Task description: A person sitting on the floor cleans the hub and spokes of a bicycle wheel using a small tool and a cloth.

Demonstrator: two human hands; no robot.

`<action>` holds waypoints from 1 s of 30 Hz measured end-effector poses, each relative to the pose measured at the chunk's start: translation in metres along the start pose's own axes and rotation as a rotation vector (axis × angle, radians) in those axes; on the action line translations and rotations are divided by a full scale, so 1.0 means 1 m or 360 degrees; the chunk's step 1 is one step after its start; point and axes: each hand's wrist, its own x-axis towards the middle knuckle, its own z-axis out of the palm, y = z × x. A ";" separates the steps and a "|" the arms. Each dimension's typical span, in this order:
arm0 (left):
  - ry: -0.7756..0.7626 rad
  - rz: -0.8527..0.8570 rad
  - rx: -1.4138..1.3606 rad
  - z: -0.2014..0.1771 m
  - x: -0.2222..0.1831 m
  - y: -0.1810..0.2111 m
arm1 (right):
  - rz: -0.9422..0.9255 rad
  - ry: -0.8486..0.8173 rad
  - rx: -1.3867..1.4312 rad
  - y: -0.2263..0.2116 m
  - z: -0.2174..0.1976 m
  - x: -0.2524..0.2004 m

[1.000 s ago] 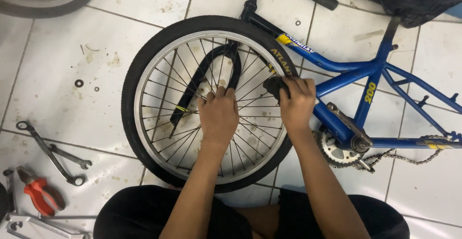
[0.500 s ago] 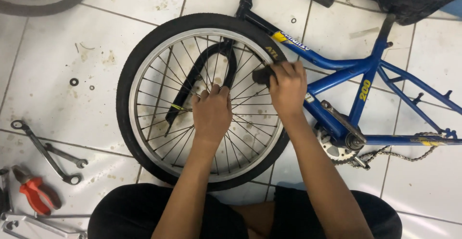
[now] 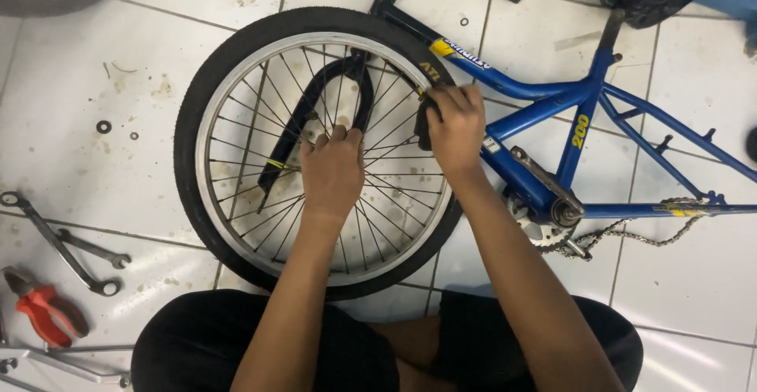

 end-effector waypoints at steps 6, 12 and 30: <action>-0.0034 0.0017 -0.0097 -0.002 -0.001 -0.002 | -0.0009 -0.0021 0.0256 -0.007 0.002 0.020; -0.0174 -0.0034 -0.0117 -0.012 0.002 0.002 | 0.0232 0.0087 0.0213 -0.017 -0.025 -0.026; -0.0287 -0.0032 -0.0284 0.000 0.004 -0.005 | 0.0162 0.0045 0.0288 -0.037 0.017 0.050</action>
